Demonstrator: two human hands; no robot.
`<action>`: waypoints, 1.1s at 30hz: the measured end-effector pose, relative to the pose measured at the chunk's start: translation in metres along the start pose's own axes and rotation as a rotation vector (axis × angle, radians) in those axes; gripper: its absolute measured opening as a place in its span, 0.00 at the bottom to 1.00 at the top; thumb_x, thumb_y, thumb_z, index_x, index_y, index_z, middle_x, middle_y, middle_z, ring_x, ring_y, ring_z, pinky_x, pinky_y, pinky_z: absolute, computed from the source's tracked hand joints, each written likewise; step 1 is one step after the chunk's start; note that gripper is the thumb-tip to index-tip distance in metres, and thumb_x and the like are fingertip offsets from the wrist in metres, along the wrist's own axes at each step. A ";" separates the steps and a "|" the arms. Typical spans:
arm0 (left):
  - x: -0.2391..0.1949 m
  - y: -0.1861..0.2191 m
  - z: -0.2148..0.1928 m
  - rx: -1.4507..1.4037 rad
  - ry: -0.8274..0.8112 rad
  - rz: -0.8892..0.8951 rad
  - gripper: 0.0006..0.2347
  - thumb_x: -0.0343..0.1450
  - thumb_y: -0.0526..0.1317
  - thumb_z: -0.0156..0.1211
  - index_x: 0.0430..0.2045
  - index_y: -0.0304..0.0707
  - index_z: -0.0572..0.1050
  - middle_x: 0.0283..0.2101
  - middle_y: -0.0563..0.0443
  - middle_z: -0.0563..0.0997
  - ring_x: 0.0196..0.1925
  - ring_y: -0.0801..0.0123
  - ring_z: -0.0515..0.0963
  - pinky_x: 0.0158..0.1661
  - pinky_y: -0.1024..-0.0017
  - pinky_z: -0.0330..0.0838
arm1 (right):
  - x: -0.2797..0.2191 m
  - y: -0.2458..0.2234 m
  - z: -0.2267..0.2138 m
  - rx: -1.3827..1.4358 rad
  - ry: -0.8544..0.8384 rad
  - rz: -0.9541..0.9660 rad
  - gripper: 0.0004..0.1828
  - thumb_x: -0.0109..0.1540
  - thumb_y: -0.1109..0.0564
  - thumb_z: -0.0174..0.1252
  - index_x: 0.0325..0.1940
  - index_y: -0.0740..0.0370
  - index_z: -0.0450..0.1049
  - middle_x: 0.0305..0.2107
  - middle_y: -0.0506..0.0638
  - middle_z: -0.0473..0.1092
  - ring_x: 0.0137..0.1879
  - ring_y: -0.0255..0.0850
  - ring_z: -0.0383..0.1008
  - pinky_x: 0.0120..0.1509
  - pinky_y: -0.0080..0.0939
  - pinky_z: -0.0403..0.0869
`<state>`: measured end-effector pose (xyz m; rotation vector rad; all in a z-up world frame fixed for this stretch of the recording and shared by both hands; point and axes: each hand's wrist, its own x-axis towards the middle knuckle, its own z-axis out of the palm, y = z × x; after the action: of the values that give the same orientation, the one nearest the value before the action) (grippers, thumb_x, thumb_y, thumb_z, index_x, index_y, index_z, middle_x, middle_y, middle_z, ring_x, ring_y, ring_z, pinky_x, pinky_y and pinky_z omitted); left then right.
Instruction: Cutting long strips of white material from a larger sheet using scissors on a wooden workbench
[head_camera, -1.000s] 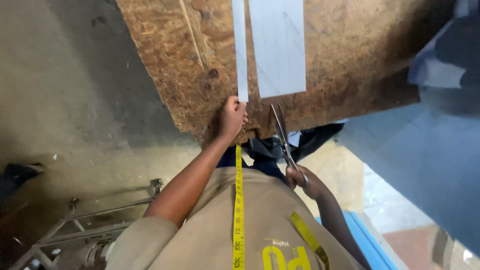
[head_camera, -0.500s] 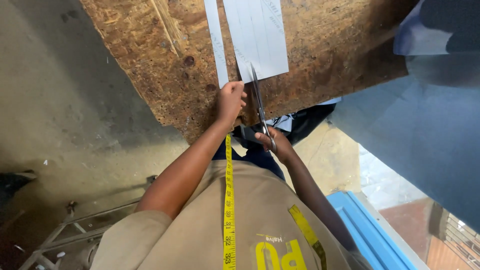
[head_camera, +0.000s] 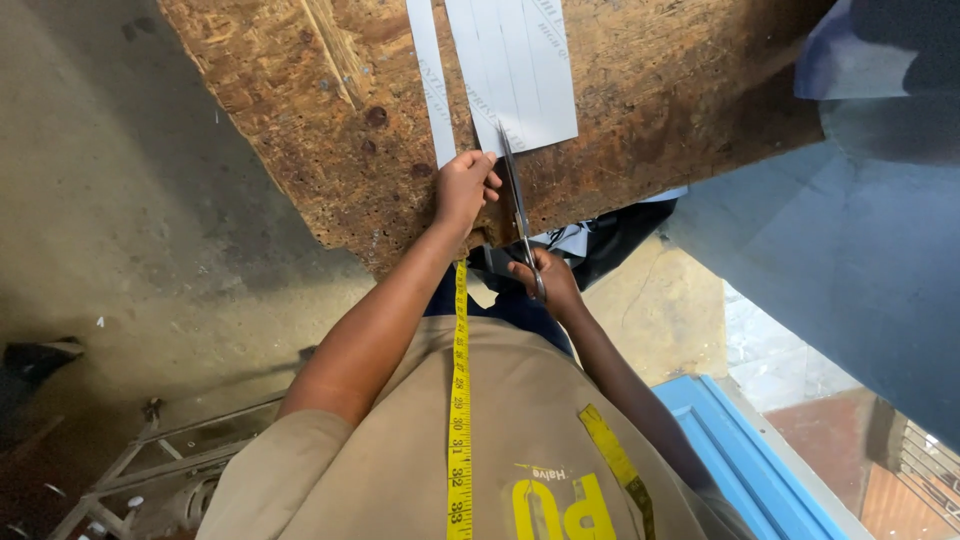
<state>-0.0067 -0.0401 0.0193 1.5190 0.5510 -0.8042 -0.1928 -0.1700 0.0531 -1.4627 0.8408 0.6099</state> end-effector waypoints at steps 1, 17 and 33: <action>-0.002 0.002 0.000 0.000 0.001 0.000 0.09 0.78 0.40 0.59 0.37 0.34 0.82 0.26 0.42 0.85 0.20 0.66 0.85 0.18 0.80 0.72 | -0.001 -0.001 0.000 0.000 -0.001 0.000 0.21 0.61 0.47 0.76 0.27 0.60 0.73 0.10 0.52 0.67 0.18 0.39 0.70 0.28 0.34 0.67; 0.002 -0.006 -0.009 -0.038 -0.057 0.075 0.08 0.77 0.39 0.61 0.32 0.35 0.81 0.23 0.41 0.84 0.19 0.66 0.85 0.17 0.78 0.77 | 0.014 -0.078 0.000 -0.039 -0.030 0.037 0.21 0.62 0.45 0.77 0.33 0.60 0.75 0.12 0.52 0.68 0.21 0.39 0.72 0.32 0.35 0.68; 0.009 -0.017 -0.014 -0.018 -0.098 0.114 0.08 0.79 0.40 0.61 0.33 0.35 0.80 0.22 0.40 0.84 0.18 0.65 0.84 0.15 0.76 0.79 | 0.019 -0.103 0.005 -0.149 0.003 0.005 0.27 0.61 0.36 0.76 0.33 0.60 0.74 0.10 0.51 0.67 0.18 0.39 0.70 0.29 0.36 0.69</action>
<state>-0.0112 -0.0257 0.0011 1.4723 0.3946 -0.7784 -0.0990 -0.1726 0.0991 -1.5970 0.8155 0.6865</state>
